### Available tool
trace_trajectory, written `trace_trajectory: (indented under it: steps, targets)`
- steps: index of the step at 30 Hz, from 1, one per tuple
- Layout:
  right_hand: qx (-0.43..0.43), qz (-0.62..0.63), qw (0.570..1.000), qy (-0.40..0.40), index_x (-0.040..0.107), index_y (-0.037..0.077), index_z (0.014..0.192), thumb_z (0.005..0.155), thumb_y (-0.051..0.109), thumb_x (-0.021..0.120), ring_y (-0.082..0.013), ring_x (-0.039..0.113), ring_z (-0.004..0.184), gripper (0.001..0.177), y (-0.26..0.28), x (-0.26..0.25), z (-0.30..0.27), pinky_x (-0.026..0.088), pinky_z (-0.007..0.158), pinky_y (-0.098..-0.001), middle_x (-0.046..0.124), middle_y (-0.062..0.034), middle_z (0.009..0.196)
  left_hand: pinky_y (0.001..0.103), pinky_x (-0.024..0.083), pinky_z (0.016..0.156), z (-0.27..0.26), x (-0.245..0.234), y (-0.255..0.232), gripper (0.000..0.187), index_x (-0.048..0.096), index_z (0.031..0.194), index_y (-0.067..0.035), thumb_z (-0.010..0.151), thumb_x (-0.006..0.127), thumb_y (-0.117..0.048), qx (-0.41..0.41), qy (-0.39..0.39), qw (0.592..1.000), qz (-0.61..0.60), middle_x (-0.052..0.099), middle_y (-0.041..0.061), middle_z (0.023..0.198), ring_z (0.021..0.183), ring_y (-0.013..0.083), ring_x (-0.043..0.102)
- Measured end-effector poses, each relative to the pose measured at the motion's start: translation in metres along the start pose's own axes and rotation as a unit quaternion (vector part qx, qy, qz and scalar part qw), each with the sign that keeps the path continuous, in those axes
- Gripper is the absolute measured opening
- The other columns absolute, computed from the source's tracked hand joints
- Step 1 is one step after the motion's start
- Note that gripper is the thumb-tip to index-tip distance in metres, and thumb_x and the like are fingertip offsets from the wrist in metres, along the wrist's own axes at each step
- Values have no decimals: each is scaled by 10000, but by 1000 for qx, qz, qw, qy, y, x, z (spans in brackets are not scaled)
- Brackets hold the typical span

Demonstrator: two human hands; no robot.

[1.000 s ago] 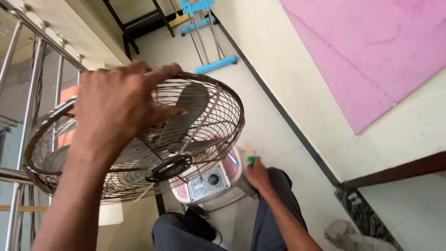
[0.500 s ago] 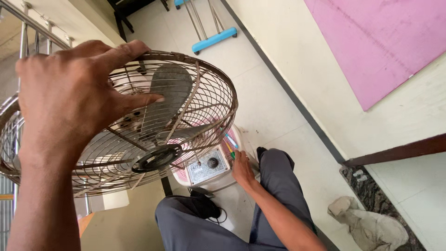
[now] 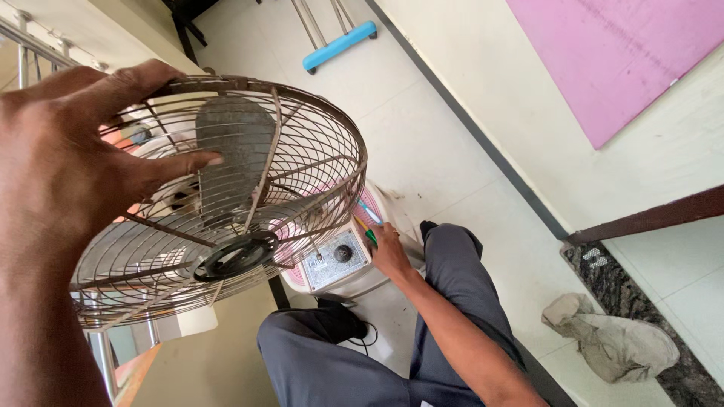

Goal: The person uses a screwdriver to remove screws from the front grille of a standing electric fan, detaches the grille, and then reattaches it by aligning and fastening the screws. The person also briefly uses a toothbrush to clean the fan blades.

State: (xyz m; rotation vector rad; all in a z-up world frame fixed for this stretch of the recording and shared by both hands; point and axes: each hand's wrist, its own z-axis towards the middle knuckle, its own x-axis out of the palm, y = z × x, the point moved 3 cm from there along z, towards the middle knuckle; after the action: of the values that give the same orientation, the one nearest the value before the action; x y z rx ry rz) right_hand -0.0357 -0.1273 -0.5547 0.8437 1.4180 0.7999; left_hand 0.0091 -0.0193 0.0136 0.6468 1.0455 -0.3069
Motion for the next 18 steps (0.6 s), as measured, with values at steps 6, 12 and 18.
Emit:
trace_trajectory:
  steps: [6, 12, 18]
  targets:
    - [-42, 22, 998, 42, 516, -3, 1376, 773, -59, 713, -451, 500, 1255, 636, -8, 4, -10, 433, 1054, -495, 493, -239, 1338, 391, 609, 773, -3, 12, 11, 688, 730, 1264, -42, 650, 974, -233, 9, 12, 998, -58, 743, 176, 1011, 900, 276, 732]
    - [-37, -7, 993, 116, 460, 21, 1450, 782, -45, 720, -422, 501, 1253, 720, -12, -15, -11, 429, 1059, -472, 480, -222, 1354, 421, 581, 865, -1, 32, 23, 684, 672, 1268, -6, 680, 954, -213, 2, 47, 984, -169, 743, 176, 1094, 959, 283, 729]
    - [-40, -37, 989, 139, 484, 54, 1462, 878, -17, 678, -382, 558, 1228, 619, -12, -20, -9, 483, 1013, -452, 511, -161, 1387, 418, 584, 1017, -9, 41, 35, 695, 656, 1317, 17, 769, 975, -267, 76, -12, 988, -131, 723, 209, 1193, 1120, 303, 722]
